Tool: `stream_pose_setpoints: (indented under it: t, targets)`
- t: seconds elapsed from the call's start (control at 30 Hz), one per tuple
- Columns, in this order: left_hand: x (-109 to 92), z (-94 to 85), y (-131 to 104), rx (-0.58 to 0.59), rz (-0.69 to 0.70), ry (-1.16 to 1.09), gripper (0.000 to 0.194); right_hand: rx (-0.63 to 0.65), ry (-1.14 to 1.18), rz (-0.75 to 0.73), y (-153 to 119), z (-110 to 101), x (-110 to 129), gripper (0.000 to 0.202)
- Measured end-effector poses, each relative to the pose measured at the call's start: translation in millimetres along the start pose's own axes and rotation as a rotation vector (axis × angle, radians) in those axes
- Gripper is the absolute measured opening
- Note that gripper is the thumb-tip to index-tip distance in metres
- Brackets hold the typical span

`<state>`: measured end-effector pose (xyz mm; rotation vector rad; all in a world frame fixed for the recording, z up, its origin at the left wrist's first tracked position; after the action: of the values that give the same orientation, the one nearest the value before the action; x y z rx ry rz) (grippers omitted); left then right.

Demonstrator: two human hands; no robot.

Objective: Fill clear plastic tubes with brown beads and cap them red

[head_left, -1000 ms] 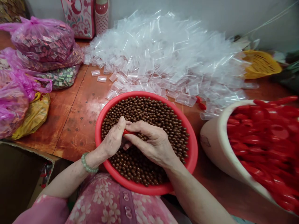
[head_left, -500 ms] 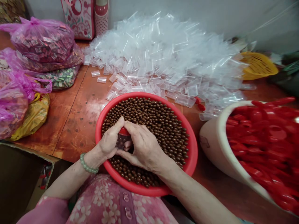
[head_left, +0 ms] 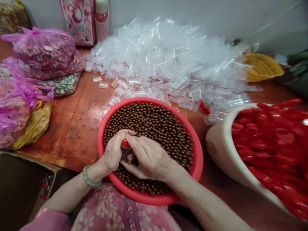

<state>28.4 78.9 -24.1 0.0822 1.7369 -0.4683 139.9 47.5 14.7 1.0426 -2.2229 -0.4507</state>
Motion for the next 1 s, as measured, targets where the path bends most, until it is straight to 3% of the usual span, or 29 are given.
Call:
stream_pose_setpoints:
  t: [0.2,0.3,0.37,0.47,0.57,0.63,0.77,0.87,1.0]
  targets:
    - [-8.0,-17.8,-21.3,-0.012,0.059,0.090,0.037,0.060,0.003,0.020,3.3,3.9,17.1,0.054]
    - [1.0,-50.4,-37.5,0.005,0.005,0.162,0.044,0.093,0.033,0.060,-2.4,1.4,13.8,0.052]
    - [12.5,-89.2,-44.8,-0.123,-0.031,0.427,0.044,0.070,-0.008,0.129,-7.1,-2.7,4.1,0.043]
    - [35.0,-148.0,-43.1,-0.275,-0.146,1.013,0.044,0.032,-0.050,0.219,-12.5,-7.4,-10.6,0.030]
    - [44.9,-177.2,-21.0,-0.452,-0.058,1.446,0.050,0.027,-0.052,0.237,-14.7,-6.5,-16.3,0.026]
    - [45.3,-172.5,3.6,-0.535,0.056,1.516,0.054,0.033,-0.061,0.237,-15.6,-4.1,-16.6,0.025]
    - [45.9,-121.0,66.2,-0.313,0.285,1.365,0.053,0.057,-0.073,0.251,-17.2,-1.1,-17.3,0.026]
    - [49.6,-86.0,104.3,-0.177,0.349,1.126,0.049,0.064,-0.076,0.279,-17.6,-2.9,-19.6,0.024]
    - [54.6,-67.6,128.4,-0.145,0.389,0.762,0.039,0.055,-0.087,0.338,-17.4,-7.3,-24.1,0.022]
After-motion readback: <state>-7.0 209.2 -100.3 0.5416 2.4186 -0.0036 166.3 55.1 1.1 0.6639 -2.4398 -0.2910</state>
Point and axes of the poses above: each hand's wrist, its own y-axis towards the middle knuckle, its own z-axis out of the palm, x = y × z, the point moved 4 cm from there along y, towards the middle knuckle, and after that the axes turned 15 degrees about y, right-handed, at the moved point
